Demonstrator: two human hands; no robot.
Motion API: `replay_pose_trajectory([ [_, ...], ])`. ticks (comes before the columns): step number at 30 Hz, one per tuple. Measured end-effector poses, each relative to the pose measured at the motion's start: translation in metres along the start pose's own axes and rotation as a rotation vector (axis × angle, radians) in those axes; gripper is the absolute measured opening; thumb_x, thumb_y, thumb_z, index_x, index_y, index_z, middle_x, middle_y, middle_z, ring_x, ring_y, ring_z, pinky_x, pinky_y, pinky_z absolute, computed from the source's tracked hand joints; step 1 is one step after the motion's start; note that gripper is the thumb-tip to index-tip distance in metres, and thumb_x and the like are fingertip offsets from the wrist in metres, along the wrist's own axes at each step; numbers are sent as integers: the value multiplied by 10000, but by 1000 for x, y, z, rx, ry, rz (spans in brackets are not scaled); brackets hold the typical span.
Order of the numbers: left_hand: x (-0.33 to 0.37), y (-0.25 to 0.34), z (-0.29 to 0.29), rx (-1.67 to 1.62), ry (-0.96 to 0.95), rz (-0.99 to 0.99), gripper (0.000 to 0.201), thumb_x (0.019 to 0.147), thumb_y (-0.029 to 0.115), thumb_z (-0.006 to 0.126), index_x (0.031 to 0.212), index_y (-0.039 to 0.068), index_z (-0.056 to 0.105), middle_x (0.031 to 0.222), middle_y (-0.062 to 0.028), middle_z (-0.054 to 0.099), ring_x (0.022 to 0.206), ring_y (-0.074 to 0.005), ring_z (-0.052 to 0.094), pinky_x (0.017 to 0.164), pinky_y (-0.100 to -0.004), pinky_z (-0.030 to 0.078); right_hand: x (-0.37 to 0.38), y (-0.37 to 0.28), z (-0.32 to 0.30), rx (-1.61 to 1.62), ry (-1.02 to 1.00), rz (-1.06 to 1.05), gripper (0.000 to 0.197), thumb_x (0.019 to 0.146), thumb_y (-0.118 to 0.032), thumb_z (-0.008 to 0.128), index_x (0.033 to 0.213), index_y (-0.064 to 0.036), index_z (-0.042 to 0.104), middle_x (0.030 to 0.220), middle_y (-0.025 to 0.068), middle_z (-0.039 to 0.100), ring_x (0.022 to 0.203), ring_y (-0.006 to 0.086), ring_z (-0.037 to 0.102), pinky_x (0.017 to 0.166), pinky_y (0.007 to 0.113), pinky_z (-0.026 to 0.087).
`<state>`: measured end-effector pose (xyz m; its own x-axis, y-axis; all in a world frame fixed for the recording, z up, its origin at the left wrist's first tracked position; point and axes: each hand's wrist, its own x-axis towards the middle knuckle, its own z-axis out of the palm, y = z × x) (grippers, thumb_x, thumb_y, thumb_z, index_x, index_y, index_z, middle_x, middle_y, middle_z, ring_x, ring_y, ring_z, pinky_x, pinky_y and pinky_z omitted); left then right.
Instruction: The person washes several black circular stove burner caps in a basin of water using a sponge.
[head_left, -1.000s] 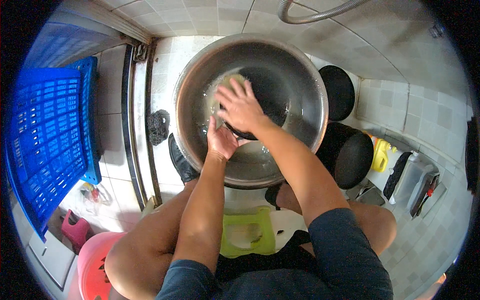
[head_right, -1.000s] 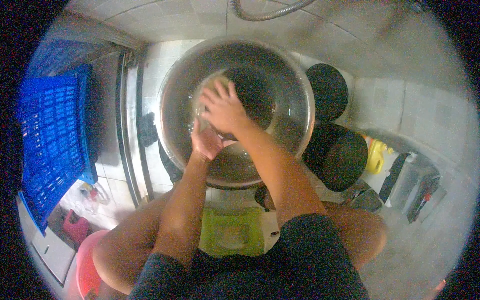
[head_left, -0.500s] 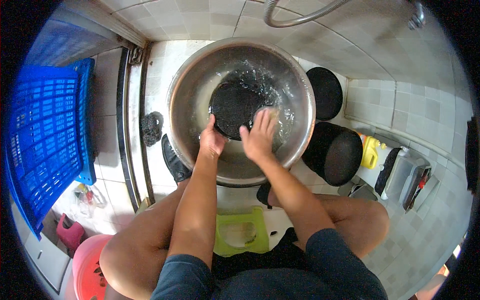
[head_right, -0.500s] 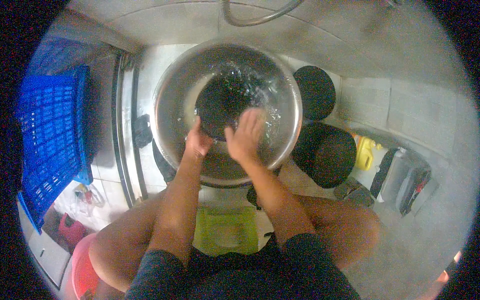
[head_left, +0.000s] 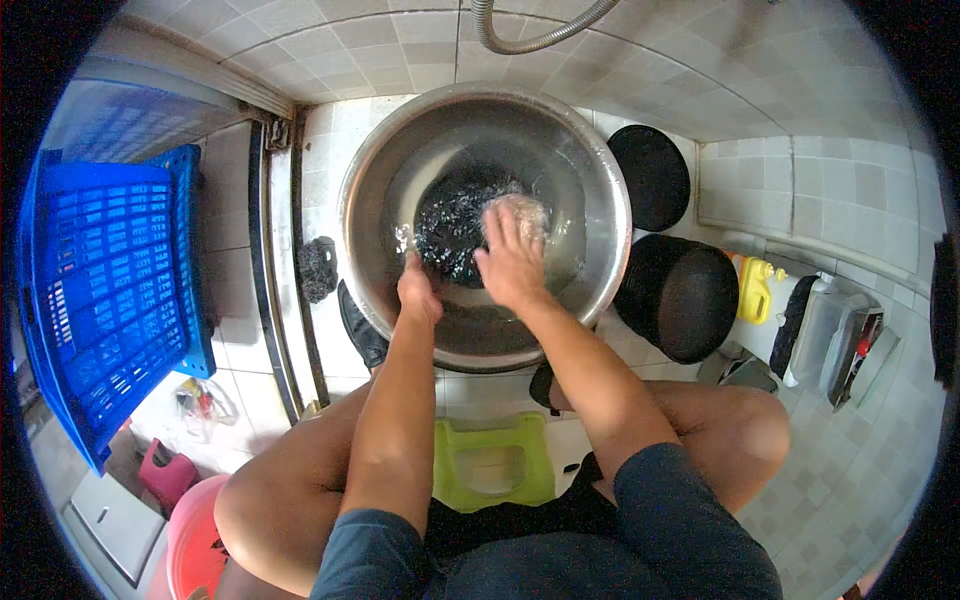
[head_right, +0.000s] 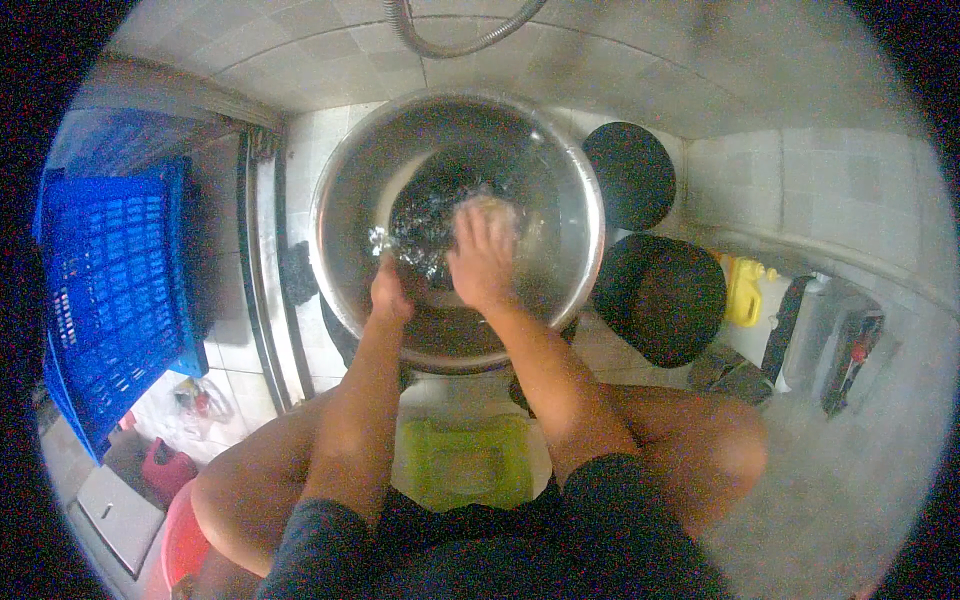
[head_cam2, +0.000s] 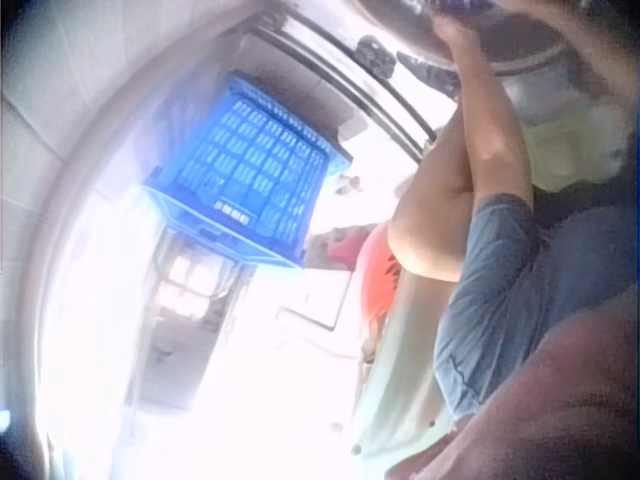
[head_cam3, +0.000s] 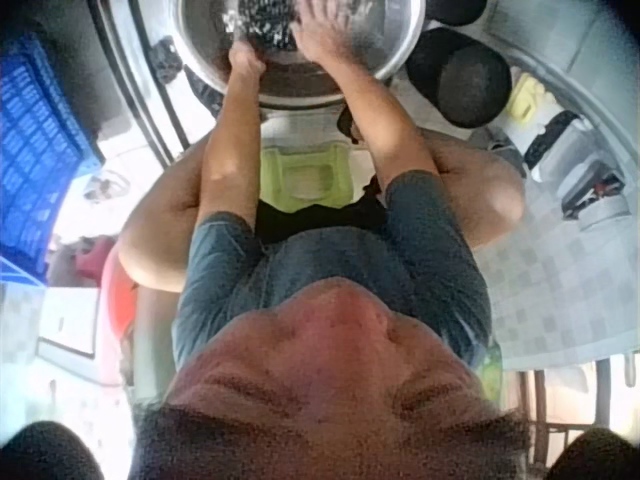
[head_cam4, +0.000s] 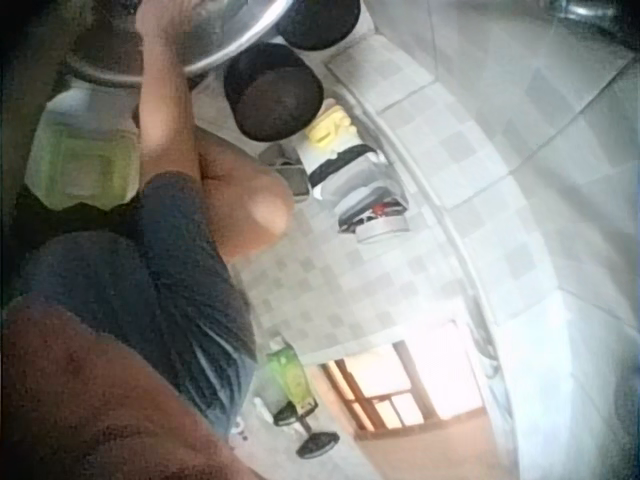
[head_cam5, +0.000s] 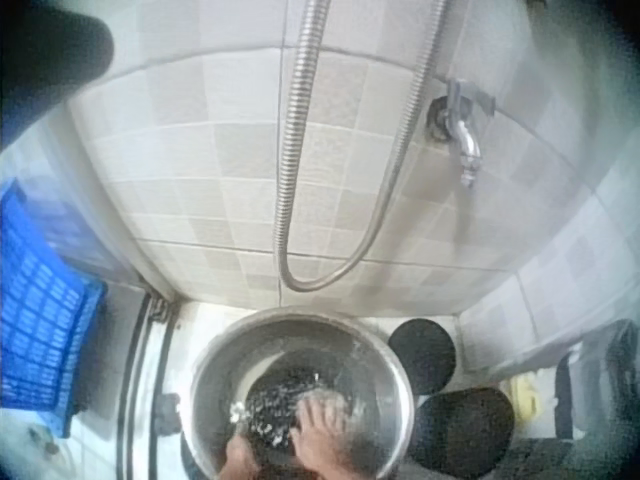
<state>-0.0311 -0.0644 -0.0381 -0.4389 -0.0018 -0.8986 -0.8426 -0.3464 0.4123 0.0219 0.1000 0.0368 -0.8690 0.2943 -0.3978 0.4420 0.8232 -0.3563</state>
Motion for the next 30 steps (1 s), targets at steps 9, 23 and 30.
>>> replay_pose_trajectory([
  [9,-25,-4,24,-112,-124,-150,905,975,745,236,1562,58,289,1558,-170,390,1419,-385,349,1160,-634,189,76,-22,-11,-69,115,-242,607,1012,-372,486,1547,-105,382,1649,115,273,1524,413,171,1230,591,68],
  [23,-27,2,30,-200,-89,-161,653,964,577,419,1373,87,557,1343,-115,603,1268,-314,527,1103,-529,329,-32,30,14,-49,109,-154,285,907,-223,640,1066,12,673,1300,154,544,1342,364,423,1128,532,311],
  [30,-40,14,51,98,119,83,416,728,-21,745,1106,-133,612,1128,-212,659,968,-321,658,842,-430,532,-51,29,-26,225,26,322,443,901,-222,613,1264,33,599,1341,256,514,1287,403,489,1087,475,427],
])
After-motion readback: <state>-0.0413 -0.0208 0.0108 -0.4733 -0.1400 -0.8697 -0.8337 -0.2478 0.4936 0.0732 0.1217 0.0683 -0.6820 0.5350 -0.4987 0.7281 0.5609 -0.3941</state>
